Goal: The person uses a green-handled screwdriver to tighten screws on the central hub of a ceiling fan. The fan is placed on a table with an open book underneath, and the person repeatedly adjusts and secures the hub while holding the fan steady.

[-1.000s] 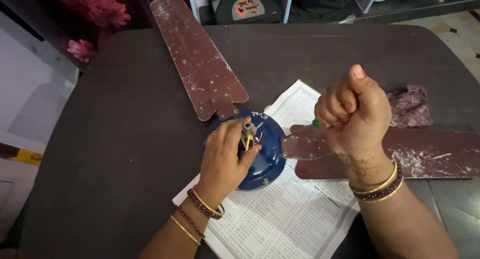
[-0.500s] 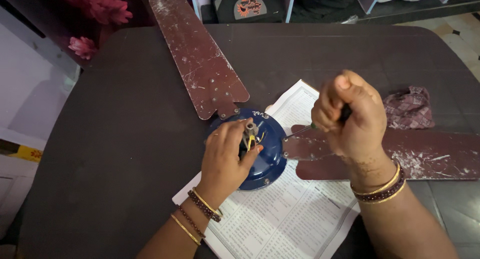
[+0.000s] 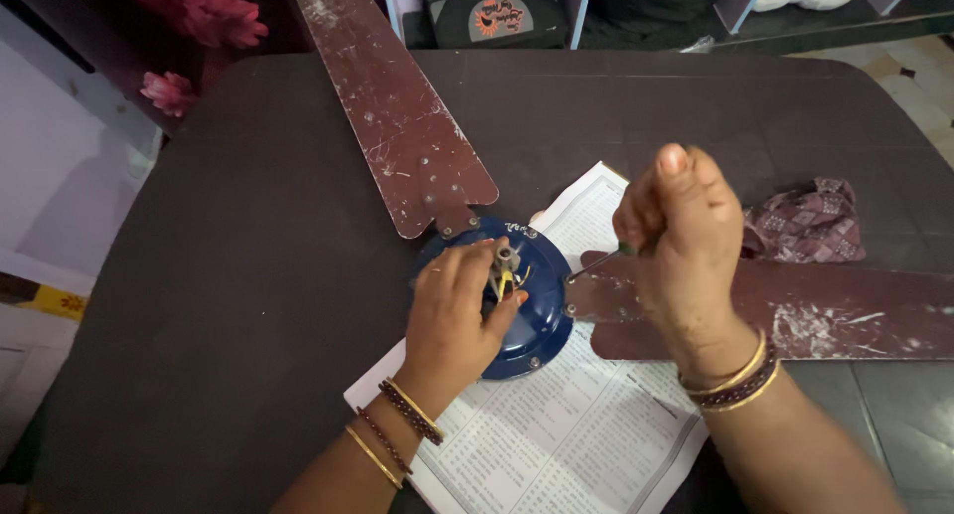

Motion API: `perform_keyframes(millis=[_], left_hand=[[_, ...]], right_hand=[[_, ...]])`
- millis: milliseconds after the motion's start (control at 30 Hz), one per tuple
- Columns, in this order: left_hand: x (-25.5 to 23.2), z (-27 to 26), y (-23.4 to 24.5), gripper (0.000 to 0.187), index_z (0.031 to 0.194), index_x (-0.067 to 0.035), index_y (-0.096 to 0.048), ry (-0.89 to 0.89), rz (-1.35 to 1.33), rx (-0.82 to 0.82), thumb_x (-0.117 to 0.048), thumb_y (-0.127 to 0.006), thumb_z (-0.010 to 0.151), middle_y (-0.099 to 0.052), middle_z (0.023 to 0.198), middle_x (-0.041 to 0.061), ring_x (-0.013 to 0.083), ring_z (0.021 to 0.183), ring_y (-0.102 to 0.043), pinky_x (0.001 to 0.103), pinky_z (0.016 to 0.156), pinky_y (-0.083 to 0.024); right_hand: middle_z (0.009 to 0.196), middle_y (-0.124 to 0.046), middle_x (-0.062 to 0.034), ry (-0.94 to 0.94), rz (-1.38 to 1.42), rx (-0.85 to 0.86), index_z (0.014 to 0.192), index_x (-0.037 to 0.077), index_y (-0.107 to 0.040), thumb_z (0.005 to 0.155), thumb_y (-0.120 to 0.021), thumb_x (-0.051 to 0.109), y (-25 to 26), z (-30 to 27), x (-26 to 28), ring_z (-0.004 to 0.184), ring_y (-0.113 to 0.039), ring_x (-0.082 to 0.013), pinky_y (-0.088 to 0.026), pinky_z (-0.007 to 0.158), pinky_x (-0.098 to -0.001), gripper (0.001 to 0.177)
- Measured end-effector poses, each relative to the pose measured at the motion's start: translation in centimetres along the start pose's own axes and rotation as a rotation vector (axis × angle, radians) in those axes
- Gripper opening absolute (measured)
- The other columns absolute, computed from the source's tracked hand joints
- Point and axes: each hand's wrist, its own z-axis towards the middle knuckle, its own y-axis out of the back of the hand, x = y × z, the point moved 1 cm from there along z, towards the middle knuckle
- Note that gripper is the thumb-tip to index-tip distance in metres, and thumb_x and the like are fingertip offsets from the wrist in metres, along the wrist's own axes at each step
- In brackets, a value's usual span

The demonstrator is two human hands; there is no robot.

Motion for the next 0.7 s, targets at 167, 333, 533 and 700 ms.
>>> perform_keyframes(millis=[167, 333, 533, 700], left_hand=[[-0.4, -0.1, -0.1, 0.056, 0.135, -0.004, -0.056, -0.007, 0.039, -0.006, -0.029, -0.076, 0.089, -0.062, 0.127, 0.015, 0.0356, 0.123, -0.057, 0.051, 0.107, -0.039], [-0.2, -0.1, -0.2, 0.055, 0.137, -0.002, -0.057, 0.004, -0.036, 0.017, -0.025, -0.074, 0.090, -0.062, 0.126, 0.014, 0.0334, 0.123, -0.058, 0.048, 0.107, -0.041], [0.6, 0.3, 0.2, 0.053, 0.133, -0.002, -0.058, -0.102, -0.009, -0.008, -0.024, -0.077, 0.088, -0.063, 0.128, 0.013, 0.0304, 0.120, -0.061, 0.047, 0.106, -0.041], [0.7, 0.2, 0.3, 0.052, 0.132, -0.003, -0.059, -0.103, -0.019, -0.012, -0.025, -0.077, 0.088, -0.065, 0.127, 0.012, 0.0302, 0.119, -0.062, 0.045, 0.106, -0.042]], right_hand=[[0.059, -0.032, 0.0002, -0.029, 0.148, 0.116, 0.073, 0.012, -0.034, 0.114, -0.050, 0.046, -0.1, -0.7, -0.7, 0.057, -0.027, -0.0103, -0.023, 0.051, -0.0280, 0.055], [0.057, -0.027, 0.0003, -0.102, 0.198, 0.249, 0.065, 0.014, -0.027, 0.113, -0.051, 0.043, 1.3, 0.7, -0.6, 0.051, -0.020, -0.0114, -0.019, 0.048, -0.0303, 0.061], [0.057, -0.027, 0.0015, -0.105, 0.198, 0.188, 0.072, 0.015, -0.031, 0.112, -0.054, 0.045, 2.0, 1.7, -0.9, 0.049, -0.022, -0.0104, -0.021, 0.047, -0.0287, 0.055], [0.069, -0.039, -0.0006, 0.072, -0.036, -0.013, 0.085, 0.013, -0.040, 0.111, -0.056, 0.052, 0.8, 0.7, -2.5, 0.059, -0.039, -0.0107, -0.033, 0.055, -0.0285, 0.050]])
